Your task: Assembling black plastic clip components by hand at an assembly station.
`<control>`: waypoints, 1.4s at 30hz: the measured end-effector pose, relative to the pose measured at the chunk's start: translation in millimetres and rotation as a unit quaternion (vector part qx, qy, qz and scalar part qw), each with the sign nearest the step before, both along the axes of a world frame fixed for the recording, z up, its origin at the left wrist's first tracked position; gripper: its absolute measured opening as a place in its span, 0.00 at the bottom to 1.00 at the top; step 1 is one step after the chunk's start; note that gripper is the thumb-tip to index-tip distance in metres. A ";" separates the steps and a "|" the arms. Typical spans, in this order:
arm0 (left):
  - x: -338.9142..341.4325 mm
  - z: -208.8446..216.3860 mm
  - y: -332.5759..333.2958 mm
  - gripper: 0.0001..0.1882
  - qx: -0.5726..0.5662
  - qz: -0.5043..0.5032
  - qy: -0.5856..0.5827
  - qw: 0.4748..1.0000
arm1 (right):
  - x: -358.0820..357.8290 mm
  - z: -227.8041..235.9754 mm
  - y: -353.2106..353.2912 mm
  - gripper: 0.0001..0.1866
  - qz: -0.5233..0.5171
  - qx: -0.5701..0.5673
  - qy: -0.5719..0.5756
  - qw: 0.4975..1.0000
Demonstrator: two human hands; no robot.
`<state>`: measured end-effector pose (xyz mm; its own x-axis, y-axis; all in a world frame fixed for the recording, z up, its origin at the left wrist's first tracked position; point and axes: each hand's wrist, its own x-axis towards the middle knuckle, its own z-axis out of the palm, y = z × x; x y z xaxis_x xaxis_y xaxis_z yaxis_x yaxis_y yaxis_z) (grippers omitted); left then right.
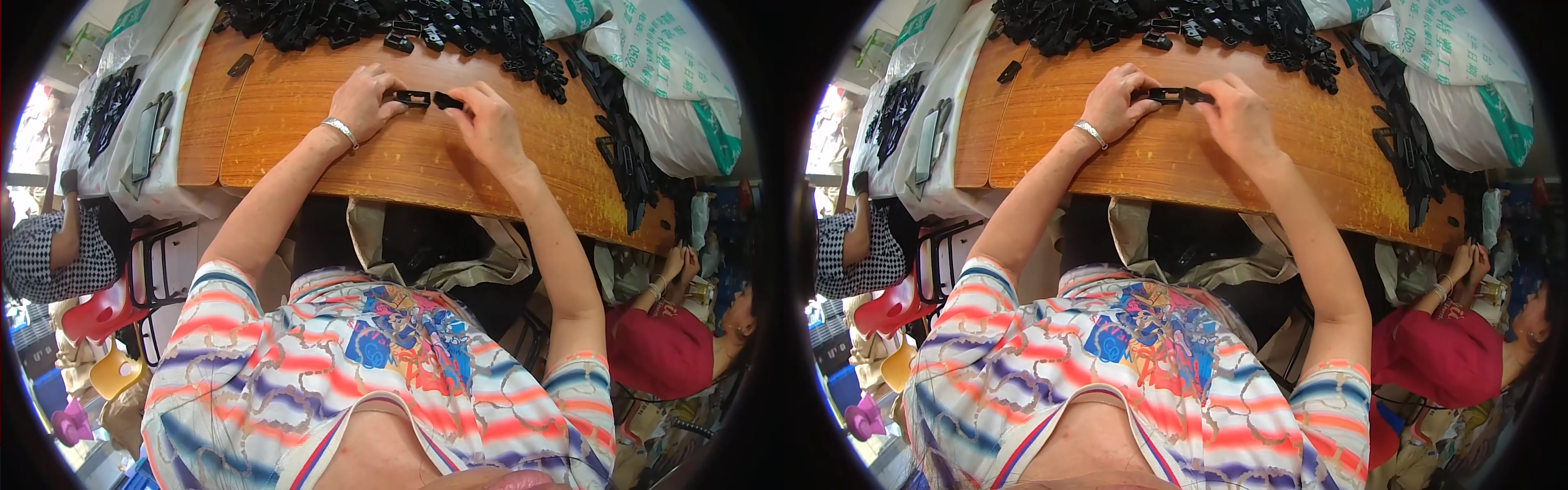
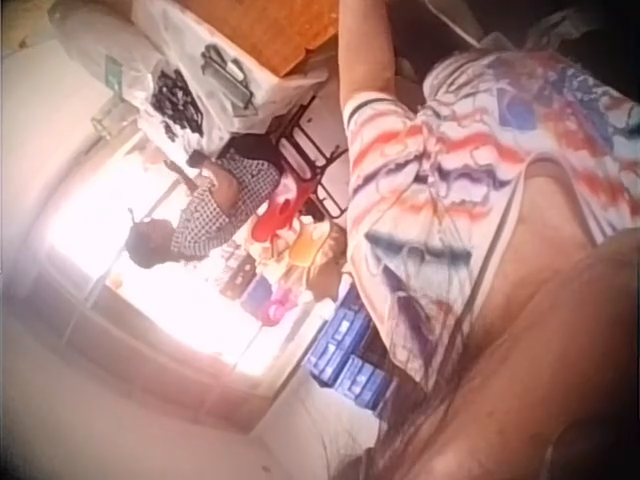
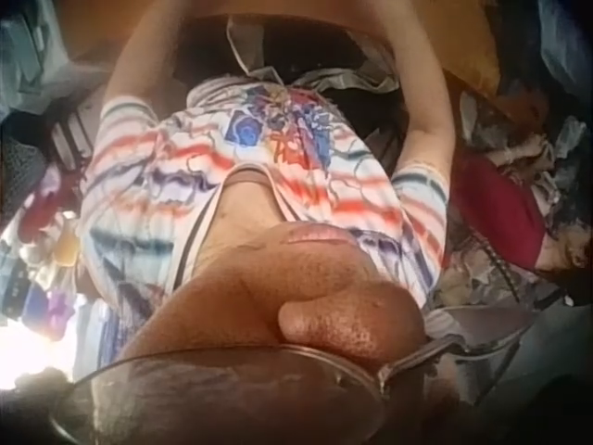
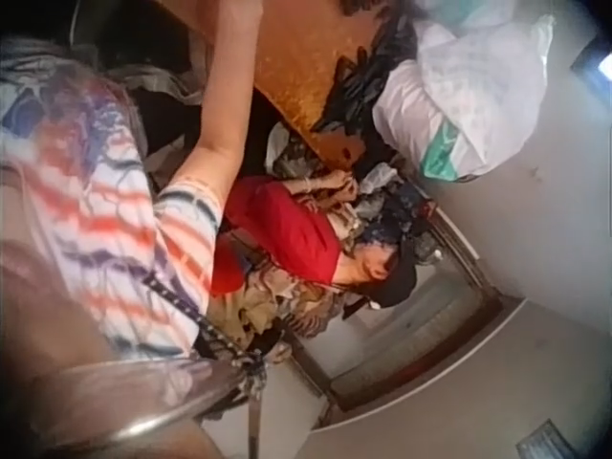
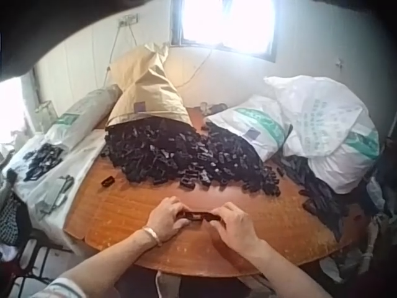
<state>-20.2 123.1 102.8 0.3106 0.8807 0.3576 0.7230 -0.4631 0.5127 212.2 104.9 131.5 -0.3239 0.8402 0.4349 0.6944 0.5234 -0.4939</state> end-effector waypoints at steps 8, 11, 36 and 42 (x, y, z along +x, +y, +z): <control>1.1 0.0 0.0 0.11 -0.005 0.006 -0.004 1.000 | -36.3 -1.7 15.0 0.10 0.054 0.022 -0.046 0.997; -0.2 -2.1 0.4 0.11 0.005 0.001 -0.019 1.000 | -34.6 -2.0 17.2 0.09 0.061 0.024 -0.046 0.997; -18.4 10.1 54.6 0.15 -0.001 -0.074 -0.011 0.997 | -9.8 4.6 -76.9 0.14 0.058 -0.016 -0.039 0.997; 4.6 10.8 88.6 0.19 0.127 0.036 0.156 0.979 | 14.9 -1.3 -144.2 0.18 0.107 -0.042 -0.075 0.991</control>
<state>-15.6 211.7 113.6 0.3805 0.7989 0.4659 0.8610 -0.4899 0.1369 227.1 -39.3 130.2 -0.5540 0.7770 0.2990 0.6416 0.6273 -0.4413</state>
